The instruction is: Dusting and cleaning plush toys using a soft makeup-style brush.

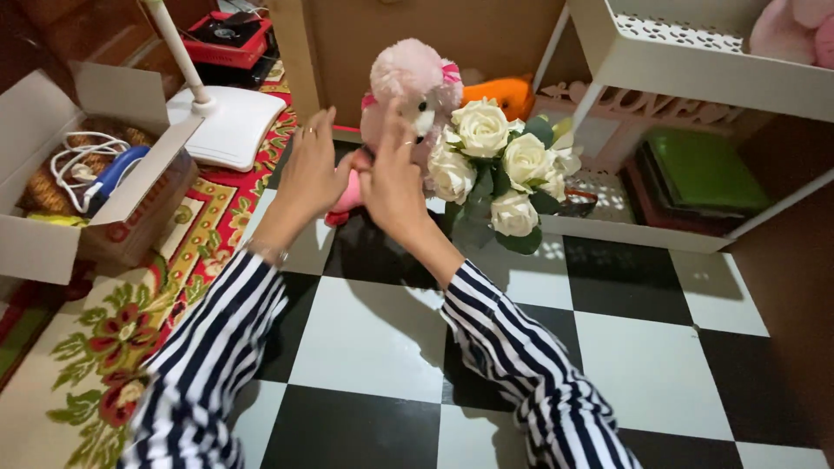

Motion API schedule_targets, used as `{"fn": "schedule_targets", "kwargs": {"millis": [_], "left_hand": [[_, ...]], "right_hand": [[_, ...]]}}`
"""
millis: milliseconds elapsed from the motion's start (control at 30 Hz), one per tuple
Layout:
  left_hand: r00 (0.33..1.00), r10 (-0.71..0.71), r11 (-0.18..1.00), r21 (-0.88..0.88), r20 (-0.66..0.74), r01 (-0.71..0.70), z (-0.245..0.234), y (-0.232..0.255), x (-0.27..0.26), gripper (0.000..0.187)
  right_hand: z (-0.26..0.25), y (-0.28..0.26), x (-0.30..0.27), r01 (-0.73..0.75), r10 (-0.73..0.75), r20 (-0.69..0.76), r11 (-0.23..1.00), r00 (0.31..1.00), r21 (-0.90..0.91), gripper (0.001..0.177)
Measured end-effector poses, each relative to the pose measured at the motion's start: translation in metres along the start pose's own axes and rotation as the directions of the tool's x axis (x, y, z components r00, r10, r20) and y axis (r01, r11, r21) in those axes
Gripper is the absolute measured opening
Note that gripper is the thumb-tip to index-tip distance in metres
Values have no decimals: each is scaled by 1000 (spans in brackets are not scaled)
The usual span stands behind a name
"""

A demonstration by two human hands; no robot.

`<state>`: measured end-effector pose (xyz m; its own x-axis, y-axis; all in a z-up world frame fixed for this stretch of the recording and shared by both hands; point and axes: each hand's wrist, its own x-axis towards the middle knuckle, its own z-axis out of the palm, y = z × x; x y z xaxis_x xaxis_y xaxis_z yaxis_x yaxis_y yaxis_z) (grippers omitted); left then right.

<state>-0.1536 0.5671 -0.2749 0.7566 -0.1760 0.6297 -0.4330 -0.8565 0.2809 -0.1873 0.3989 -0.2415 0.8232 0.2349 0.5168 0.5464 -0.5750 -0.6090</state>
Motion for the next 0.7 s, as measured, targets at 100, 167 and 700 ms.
{"fn": "schedule_targets", "kwargs": {"millis": [100, 167, 700], "left_hand": [[993, -113, 970, -217, -22, 106, 39, -19, 35, 88], [985, -173, 899, -412, -23, 148, 57, -20, 53, 105], [925, -228, 824, -567, -305, 16, 134, -54, 109, 90]], "right_hand": [[22, 43, 16, 131, -116, -369, 991, 922, 17, 108], [28, 52, 21, 49, -21, -468, 998, 883, 47, 112], [37, 84, 73, 94, -57, -576, 995, 816, 34, 81]]}}
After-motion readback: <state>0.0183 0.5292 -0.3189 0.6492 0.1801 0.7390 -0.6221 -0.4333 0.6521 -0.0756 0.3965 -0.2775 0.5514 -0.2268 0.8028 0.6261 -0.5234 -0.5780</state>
